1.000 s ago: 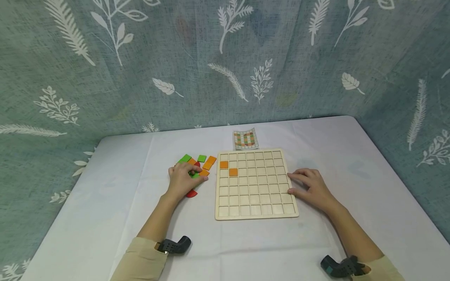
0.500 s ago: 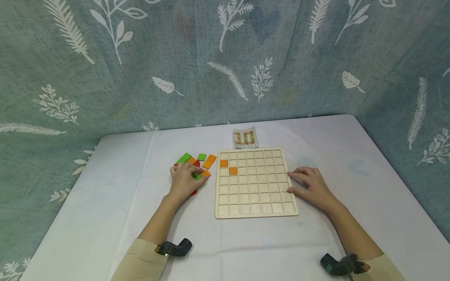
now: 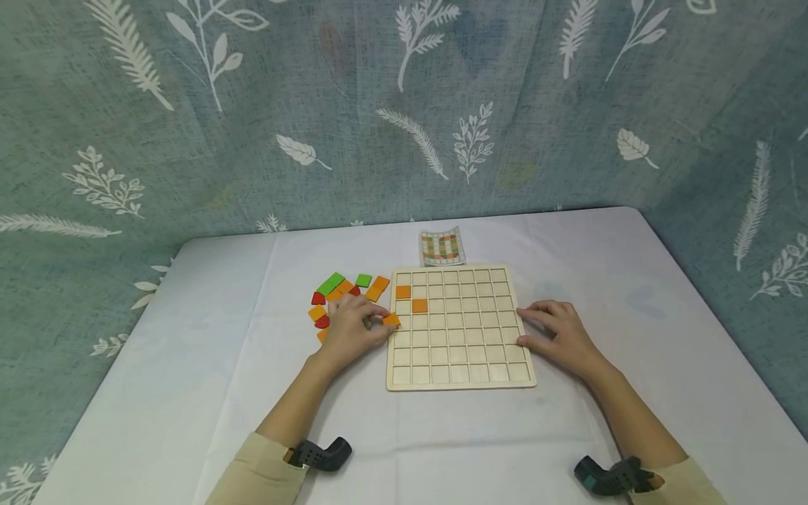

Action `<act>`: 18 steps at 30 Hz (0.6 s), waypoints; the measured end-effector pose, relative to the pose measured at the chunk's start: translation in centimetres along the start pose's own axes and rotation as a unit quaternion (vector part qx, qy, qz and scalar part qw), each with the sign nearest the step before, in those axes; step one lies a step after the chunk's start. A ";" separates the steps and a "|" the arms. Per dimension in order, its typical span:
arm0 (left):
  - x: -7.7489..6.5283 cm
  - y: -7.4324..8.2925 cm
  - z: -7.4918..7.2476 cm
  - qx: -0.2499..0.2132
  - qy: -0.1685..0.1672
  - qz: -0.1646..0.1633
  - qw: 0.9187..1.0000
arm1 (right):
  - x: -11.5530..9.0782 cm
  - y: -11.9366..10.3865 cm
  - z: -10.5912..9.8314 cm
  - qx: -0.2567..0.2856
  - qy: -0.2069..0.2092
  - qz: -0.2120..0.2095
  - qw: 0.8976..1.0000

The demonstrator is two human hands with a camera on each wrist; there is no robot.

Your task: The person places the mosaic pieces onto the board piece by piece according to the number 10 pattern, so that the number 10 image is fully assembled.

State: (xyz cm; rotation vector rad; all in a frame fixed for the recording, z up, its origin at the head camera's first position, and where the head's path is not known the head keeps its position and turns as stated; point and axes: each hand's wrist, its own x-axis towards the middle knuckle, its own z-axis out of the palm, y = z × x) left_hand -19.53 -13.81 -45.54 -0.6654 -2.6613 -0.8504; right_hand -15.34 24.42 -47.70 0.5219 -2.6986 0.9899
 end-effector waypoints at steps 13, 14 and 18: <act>0.2 1.7 2.0 -0.017 -0.038 0.074 0.996 | -0.1 0.1 0.1 0.002 0.003 0.000 1.000; 0.2 1.8 2.1 -0.024 -0.042 0.070 0.996 | -0.1 0.0 0.1 0.001 0.002 -0.001 1.000; 0.2 2.1 2.1 -0.049 -0.065 0.046 0.996 | -0.1 0.1 0.1 0.000 0.002 0.000 1.000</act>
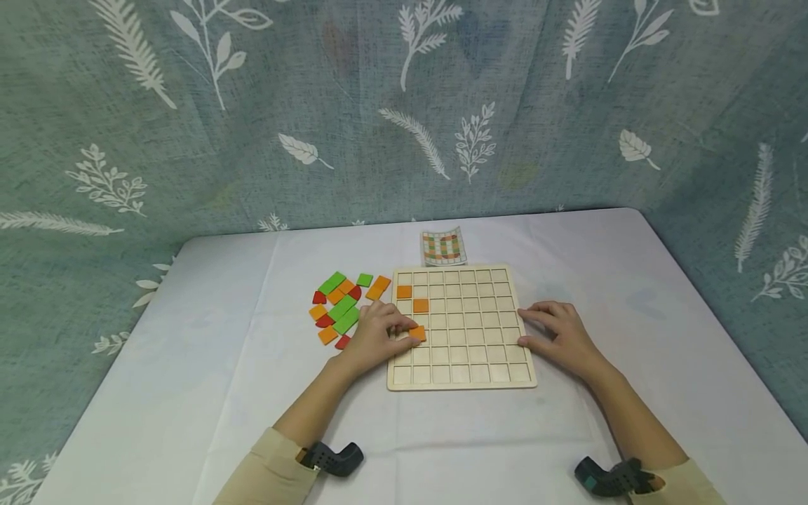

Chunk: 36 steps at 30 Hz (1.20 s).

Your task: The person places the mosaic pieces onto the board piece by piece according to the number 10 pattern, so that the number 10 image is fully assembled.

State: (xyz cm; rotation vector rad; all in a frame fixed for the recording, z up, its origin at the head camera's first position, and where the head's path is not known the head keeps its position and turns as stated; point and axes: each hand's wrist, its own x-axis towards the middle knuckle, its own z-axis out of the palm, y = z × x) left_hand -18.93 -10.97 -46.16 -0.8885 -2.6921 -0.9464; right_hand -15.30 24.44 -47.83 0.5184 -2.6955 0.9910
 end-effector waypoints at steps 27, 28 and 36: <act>-0.1 0.3 -0.4 -0.054 -0.039 -0.050 0.997 | -0.1 -0.2 -0.1 0.010 0.001 0.002 1.000; -0.1 0.2 -0.4 -0.053 -0.031 -0.052 0.997 | -0.1 -0.2 -0.1 0.012 0.000 0.003 1.000; 0.1 -0.4 -0.5 -0.025 0.051 -0.102 0.993 | 0.0 -0.1 -0.1 0.007 0.003 -0.012 1.000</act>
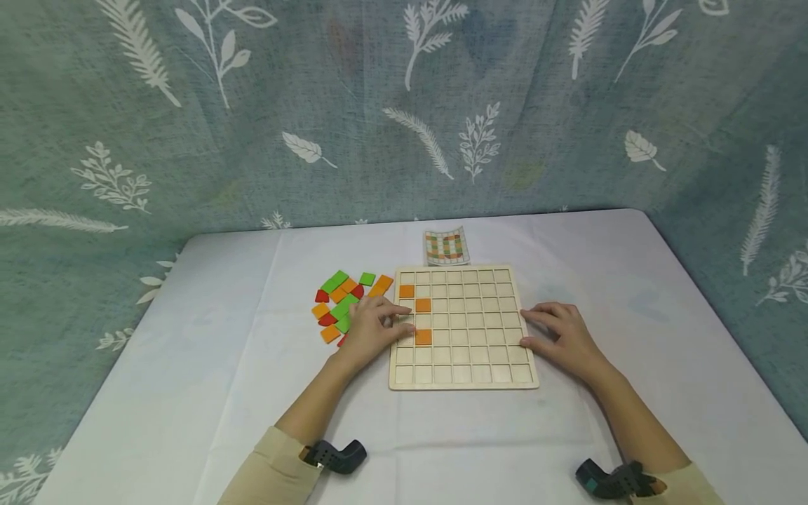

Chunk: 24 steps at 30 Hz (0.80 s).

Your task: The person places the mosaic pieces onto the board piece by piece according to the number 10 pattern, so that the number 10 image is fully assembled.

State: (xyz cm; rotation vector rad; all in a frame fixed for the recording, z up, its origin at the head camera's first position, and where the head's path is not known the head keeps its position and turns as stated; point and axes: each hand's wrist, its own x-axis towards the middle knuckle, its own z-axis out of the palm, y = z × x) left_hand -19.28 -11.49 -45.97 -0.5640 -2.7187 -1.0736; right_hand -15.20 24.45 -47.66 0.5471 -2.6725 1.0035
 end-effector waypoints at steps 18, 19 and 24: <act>2.4 -2.6 -2.0 0.123 0.060 -0.126 0.982 | 0.0 0.0 0.1 0.001 0.011 -0.009 1.000; 2.4 -2.7 -2.0 0.127 0.063 -0.130 0.981 | 0.0 0.0 0.1 -0.001 0.012 -0.009 1.000; 2.7 -2.5 -2.0 0.139 0.071 -0.142 0.977 | 0.1 -0.1 0.2 -0.008 0.009 0.002 1.000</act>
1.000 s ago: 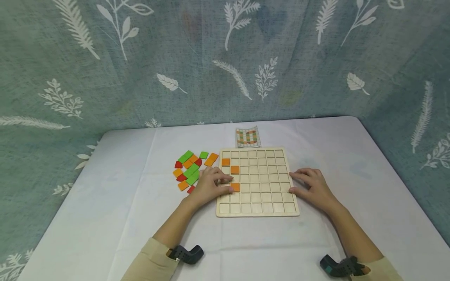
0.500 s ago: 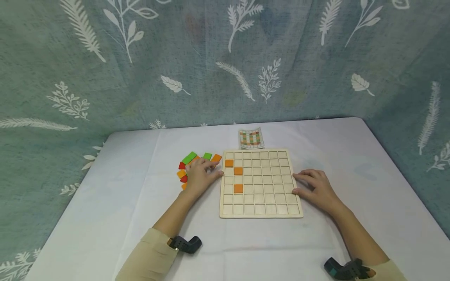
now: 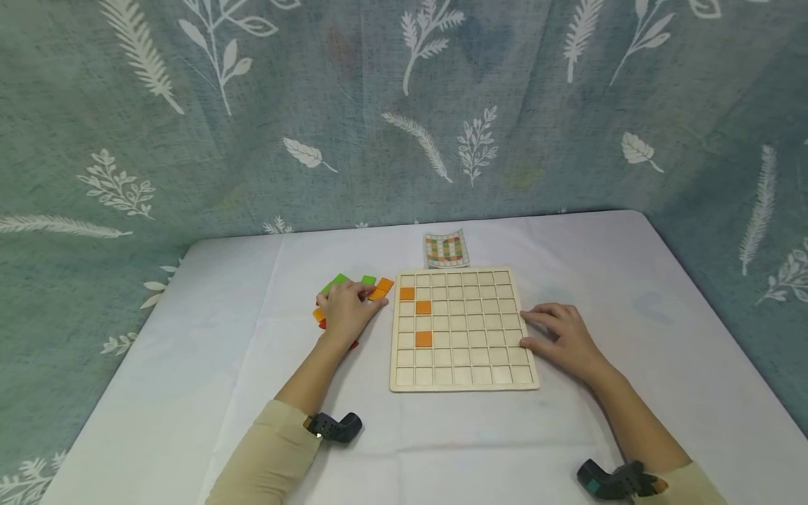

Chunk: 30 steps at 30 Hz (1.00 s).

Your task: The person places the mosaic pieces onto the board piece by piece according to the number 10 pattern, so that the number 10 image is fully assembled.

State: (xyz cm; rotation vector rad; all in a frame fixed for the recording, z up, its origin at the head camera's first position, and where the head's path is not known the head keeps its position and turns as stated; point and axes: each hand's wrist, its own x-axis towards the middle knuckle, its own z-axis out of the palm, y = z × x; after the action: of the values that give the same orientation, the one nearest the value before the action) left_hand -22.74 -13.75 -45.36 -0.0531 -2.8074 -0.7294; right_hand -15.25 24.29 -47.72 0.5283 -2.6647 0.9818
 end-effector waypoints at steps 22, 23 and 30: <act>-1.0 -0.5 -1.3 0.031 -0.079 0.119 0.989 | 0.1 0.0 0.0 0.001 0.003 0.000 1.000; -1.0 -0.5 -1.3 0.032 -0.076 0.127 0.989 | 0.1 0.0 0.0 0.000 0.003 0.000 1.000; -1.2 -0.7 -1.7 0.016 -0.079 0.154 0.985 | 0.2 0.0 0.0 -0.006 -0.002 0.012 1.000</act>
State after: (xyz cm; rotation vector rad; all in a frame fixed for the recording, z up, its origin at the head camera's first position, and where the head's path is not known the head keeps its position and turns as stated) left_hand -21.29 -15.16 -44.56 -0.5497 -2.8598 -0.6303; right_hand -15.38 24.24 -47.67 0.4975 -2.6850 0.9728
